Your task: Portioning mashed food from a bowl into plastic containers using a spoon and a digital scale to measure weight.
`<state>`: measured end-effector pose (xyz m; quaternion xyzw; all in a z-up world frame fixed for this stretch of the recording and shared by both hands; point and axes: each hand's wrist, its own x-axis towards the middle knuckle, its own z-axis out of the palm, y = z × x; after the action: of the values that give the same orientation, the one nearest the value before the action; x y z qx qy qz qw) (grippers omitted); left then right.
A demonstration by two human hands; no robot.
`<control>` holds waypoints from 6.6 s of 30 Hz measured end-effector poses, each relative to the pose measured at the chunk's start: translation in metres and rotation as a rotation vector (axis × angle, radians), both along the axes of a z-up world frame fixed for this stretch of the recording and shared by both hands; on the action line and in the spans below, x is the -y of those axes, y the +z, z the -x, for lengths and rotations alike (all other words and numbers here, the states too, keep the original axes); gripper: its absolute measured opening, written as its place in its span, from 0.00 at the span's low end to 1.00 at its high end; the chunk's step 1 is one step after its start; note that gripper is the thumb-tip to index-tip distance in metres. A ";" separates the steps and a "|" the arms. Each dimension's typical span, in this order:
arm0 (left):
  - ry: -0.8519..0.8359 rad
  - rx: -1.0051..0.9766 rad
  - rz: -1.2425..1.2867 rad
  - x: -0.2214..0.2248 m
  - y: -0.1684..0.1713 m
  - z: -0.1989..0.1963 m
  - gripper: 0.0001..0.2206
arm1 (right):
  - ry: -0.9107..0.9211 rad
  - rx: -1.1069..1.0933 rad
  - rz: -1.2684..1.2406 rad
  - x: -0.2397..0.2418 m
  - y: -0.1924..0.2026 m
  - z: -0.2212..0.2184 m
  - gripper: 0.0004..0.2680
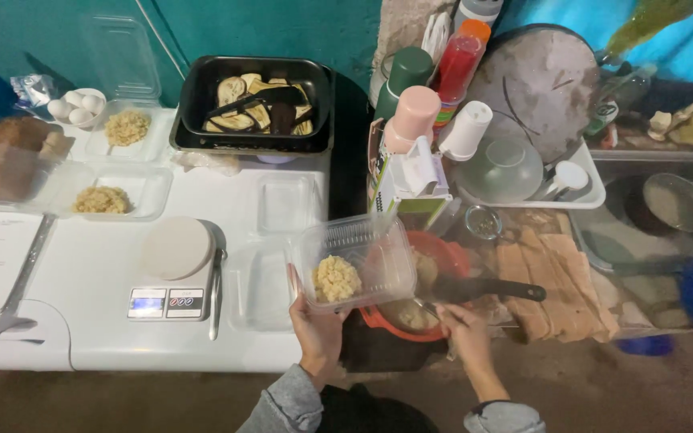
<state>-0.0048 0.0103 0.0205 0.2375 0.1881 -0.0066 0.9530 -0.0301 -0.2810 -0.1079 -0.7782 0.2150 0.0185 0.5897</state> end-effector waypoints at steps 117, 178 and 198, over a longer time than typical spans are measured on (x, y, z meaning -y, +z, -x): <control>0.132 0.046 -0.176 -0.259 0.017 -0.024 0.30 | 0.405 0.269 0.534 -0.391 0.142 -0.011 0.10; 0.001 -0.355 -0.343 -0.363 -0.110 -0.090 0.20 | 0.324 0.306 0.422 -0.509 0.061 -0.062 0.11; -0.083 -0.370 -0.313 -0.376 -0.113 -0.104 0.20 | 0.350 0.363 0.588 -0.458 0.109 -0.120 0.06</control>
<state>0.0989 0.3868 -0.0928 0.3848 0.3482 -0.0601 0.8527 0.0897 0.1767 0.0011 -0.9297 -0.0329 -0.0818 0.3577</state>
